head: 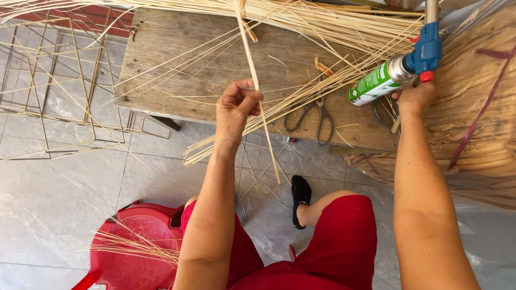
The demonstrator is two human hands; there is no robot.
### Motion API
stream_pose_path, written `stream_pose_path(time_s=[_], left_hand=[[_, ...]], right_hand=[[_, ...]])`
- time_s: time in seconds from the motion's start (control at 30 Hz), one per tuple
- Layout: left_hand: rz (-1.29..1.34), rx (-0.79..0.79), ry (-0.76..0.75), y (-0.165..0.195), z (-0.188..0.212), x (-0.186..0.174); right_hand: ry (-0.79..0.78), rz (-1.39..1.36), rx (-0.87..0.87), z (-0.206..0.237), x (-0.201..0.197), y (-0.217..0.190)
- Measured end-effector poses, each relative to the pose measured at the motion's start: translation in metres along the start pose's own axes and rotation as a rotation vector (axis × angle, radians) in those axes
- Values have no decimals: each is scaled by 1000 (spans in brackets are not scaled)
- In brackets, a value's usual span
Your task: The person uses a blowtorch to heat a thin bamboo stick, then retrieves a knife and scissors from a nearby kitchen area. They return to the workbench and use the knife to split and sharpen the bamboo stick, preparing it for assembly.
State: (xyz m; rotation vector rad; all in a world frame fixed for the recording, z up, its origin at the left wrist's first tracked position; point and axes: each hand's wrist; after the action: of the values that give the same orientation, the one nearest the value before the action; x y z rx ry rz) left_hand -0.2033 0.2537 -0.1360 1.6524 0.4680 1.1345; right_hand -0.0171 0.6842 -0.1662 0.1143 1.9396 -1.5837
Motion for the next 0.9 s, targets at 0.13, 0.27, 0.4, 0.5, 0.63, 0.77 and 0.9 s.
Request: stream_pose_path(time_s=[0.13, 0.27, 0.4, 0.5, 0.63, 0.77, 0.9], left_hand=[[-23, 0, -35, 2, 6, 1], [-47, -56, -80, 11, 11, 5], [4, -72, -205, 23, 33, 18], [-24, -48, -255, 37, 61, 29], [-22, -41, -307, 60, 114, 45], [-80, -69, -397, 85, 164, 58], [-226, -3, -428, 103, 201, 59]], right_hand=[[21, -130, 170, 10, -25, -13], [140, -394, 35, 95, -66, -41], [-259, -395, 3, 220, -68, -86], [-586, -386, -106, 283, -54, -128], [-828, -471, -152, 329, -52, -175], [-986, -531, -236, 352, -68, -203], [-1147, -719, -167, 363, -74, -213]])
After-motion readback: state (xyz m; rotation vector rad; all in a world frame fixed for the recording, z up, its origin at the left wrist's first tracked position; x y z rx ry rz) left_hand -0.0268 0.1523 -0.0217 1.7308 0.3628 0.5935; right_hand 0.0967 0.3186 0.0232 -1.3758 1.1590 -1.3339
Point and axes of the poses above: each hand's wrist, its own z-axis away from the middle knuckle, its own x-axis out of the palm, y = z × x, and after that the axes turned 2 degrees about -y, right-handed
